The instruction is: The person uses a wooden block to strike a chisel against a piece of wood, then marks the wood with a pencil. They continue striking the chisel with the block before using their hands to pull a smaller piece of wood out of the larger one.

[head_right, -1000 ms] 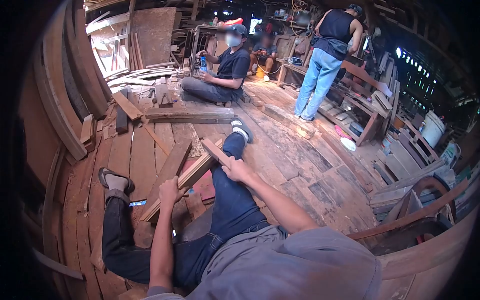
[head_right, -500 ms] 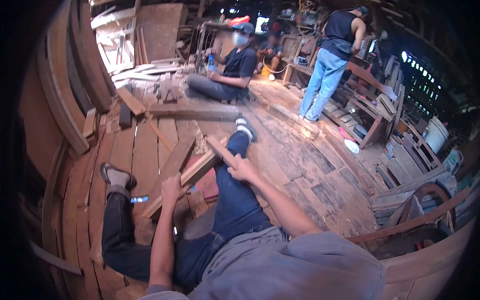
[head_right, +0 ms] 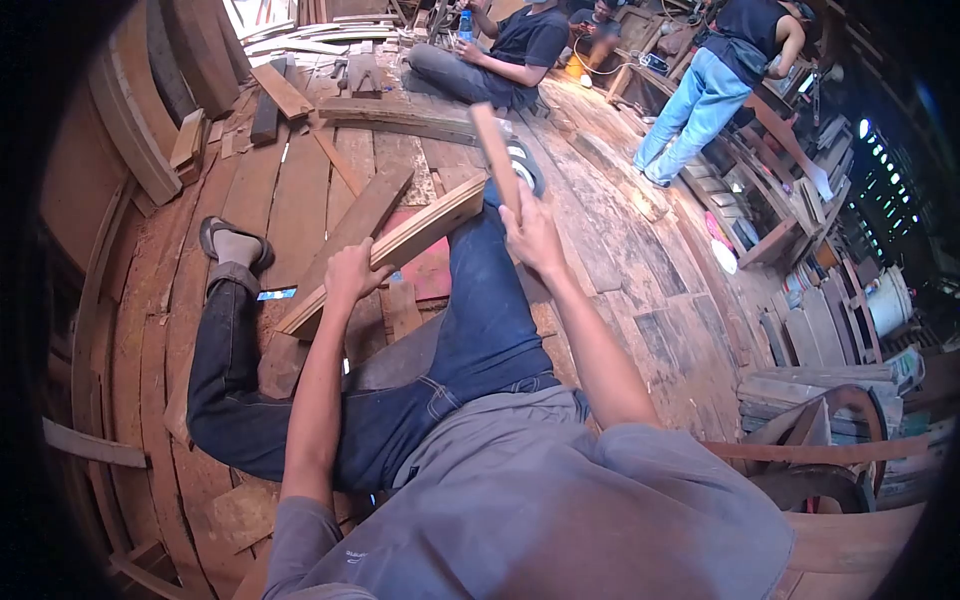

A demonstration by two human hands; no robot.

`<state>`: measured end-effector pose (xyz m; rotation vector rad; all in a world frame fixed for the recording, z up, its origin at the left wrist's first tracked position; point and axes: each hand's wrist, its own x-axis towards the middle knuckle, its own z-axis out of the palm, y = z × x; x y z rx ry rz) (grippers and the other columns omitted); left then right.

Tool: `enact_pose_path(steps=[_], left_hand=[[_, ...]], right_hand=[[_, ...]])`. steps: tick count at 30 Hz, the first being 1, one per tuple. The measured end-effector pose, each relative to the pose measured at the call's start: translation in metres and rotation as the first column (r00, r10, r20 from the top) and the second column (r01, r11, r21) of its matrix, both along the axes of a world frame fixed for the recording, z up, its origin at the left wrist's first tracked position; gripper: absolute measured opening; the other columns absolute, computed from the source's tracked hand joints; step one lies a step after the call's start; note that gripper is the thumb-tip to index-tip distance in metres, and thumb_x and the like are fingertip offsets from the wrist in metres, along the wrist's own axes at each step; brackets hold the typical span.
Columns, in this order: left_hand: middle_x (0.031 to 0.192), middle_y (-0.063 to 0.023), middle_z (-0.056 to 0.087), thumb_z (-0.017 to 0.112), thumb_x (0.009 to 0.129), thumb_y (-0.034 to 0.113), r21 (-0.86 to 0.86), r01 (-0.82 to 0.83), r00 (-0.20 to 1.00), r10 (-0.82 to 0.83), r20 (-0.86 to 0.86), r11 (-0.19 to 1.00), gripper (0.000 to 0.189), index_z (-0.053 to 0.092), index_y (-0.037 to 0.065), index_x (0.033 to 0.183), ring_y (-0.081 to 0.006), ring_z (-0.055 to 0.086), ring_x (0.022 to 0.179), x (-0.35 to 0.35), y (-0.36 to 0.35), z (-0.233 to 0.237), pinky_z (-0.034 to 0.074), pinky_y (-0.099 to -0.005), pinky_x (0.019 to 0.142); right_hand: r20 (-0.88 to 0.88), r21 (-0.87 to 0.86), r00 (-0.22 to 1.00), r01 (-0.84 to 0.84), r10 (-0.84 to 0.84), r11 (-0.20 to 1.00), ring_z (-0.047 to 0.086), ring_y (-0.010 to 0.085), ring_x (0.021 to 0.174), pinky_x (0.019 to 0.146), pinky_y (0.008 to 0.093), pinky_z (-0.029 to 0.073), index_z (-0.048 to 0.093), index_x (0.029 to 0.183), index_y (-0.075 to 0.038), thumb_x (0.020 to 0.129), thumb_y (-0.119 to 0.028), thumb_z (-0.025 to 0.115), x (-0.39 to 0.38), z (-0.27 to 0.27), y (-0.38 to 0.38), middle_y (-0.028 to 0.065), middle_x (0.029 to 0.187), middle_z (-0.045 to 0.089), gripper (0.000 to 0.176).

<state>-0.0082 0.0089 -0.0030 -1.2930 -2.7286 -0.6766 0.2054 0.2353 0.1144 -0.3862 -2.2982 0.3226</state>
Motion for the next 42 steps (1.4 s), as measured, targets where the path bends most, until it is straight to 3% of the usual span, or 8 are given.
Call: enact_pose_path(steps=[4, 6, 7, 10, 14, 24, 33, 42], left_hand=[[0.095, -0.0206, 0.071, 0.078, 0.078, 0.046, 0.035, 0.006, 1.0, -0.005, -0.015, 0.999, 0.055, 0.06, 0.008, 0.114, -0.0399, 0.069, 0.091, 0.0, -0.008, -0.002, 0.056, -0.0505, 0.079], [0.094, -0.021, 0.07, 0.08, 0.077, 0.042, 0.179, 0.047, 0.998, -0.038, -0.055, 0.983, 0.057, 0.061, 0.01, 0.12, -0.0407, 0.069, 0.09, -0.002, -0.001, -0.012, 0.055, -0.0507, 0.079], [0.095, -0.0212, 0.069, 0.08, 0.076, 0.042, 0.138, 0.018, 1.0, -0.016, -0.013, 0.99, 0.059, 0.061, 0.011, 0.121, -0.041, 0.068, 0.09, -0.001, 0.001, -0.008, 0.055, -0.0512, 0.079], [0.088, -0.0223, 0.07, 0.081, 0.074, 0.047, 0.083, -0.009, 1.0, 0.011, -0.024, 0.996, 0.056, 0.061, 0.006, 0.104, -0.0424, 0.069, 0.086, 0.002, 0.001, 0.0, 0.055, -0.0528, 0.076], [0.088, -0.0215, 0.07, 0.081, 0.074, 0.046, 0.042, -0.023, 1.0, 0.023, -0.005, 0.999, 0.051, 0.059, 0.005, 0.097, -0.0424, 0.069, 0.086, 0.007, -0.002, 0.007, 0.054, -0.054, 0.077], [0.088, -0.0219, 0.069, 0.084, 0.073, 0.043, 0.072, -0.042, 0.999, 0.044, -0.023, 0.997, 0.056, 0.056, 0.003, 0.102, -0.0415, 0.068, 0.087, 0.008, -0.003, 0.006, 0.055, -0.0512, 0.076], [0.09, -0.0218, 0.07, 0.083, 0.074, 0.045, 0.062, -0.021, 0.998, 0.024, -0.052, 0.998, 0.057, 0.056, 0.004, 0.102, -0.0417, 0.068, 0.088, 0.006, -0.004, 0.003, 0.054, -0.0511, 0.076], [0.091, -0.024, 0.07, 0.082, 0.073, 0.046, 0.051, -0.01, 0.999, 0.013, -0.052, 0.999, 0.058, 0.057, 0.004, 0.103, -0.0439, 0.068, 0.088, 0.007, -0.004, 0.008, 0.054, -0.0528, 0.077]], right_hand=[[0.205, -0.029, 0.978, 0.053, -0.046, 0.998, 0.067, 0.0499, 0.087, 0.077, 0.0532, 0.054, 0.049, 0.136, 0.003, 0.094, -0.022, 0.063, 0.006, -0.026, -0.004, 0.0321, 0.095, 0.068, 0.051], [0.104, 0.046, 0.994, 0.02, -0.025, 0.999, 0.066, 0.0506, 0.082, 0.074, 0.0549, 0.054, 0.051, 0.133, 0.004, 0.093, -0.022, 0.063, 0.005, -0.054, 0.01, 0.0326, 0.09, 0.067, 0.05], [0.149, -0.014, 0.989, 0.022, -0.02, 1.0, 0.066, 0.0501, 0.082, 0.073, 0.0553, 0.054, 0.05, 0.133, 0.004, 0.092, -0.022, 0.062, 0.006, -0.052, 0.008, 0.0325, 0.087, 0.066, 0.05], [0.332, -0.151, 0.942, 0.108, -0.052, 0.983, 0.066, 0.0511, 0.092, 0.081, 0.0546, 0.053, 0.041, 0.142, 0.001, 0.095, -0.023, 0.061, 0.011, -0.04, -0.005, 0.0358, 0.095, 0.065, 0.056], [0.265, -0.192, 0.963, 0.094, -0.041, 0.977, 0.065, 0.0508, 0.094, 0.083, 0.0548, 0.051, 0.041, 0.135, 0.0, 0.095, -0.026, 0.062, 0.01, -0.053, -0.002, 0.0344, 0.099, 0.065, 0.053], [0.366, -0.225, 0.927, 0.171, -0.08, 0.959, 0.066, 0.0505, 0.094, 0.082, 0.0567, 0.052, 0.038, 0.128, -0.001, 0.093, -0.032, 0.064, 0.008, -0.051, 0.0, 0.0329, 0.099, 0.066, 0.054], [0.445, -0.246, 0.871, 0.341, -0.207, 0.907, 0.068, 0.0461, 0.093, 0.081, 0.0528, 0.053, 0.066, 0.103, 0.002, 0.093, -0.048, 0.063, 0.024, -0.039, -0.005, 0.03, 0.095, 0.069, 0.051], [0.459, -0.237, 0.853, 0.389, -0.25, 0.89, 0.068, 0.0469, 0.094, 0.08, 0.0542, 0.053, 0.065, 0.109, -0.002, 0.097, -0.057, 0.053, 0.031, -0.042, -0.011, 0.0288, 0.097, 0.07, 0.058]])
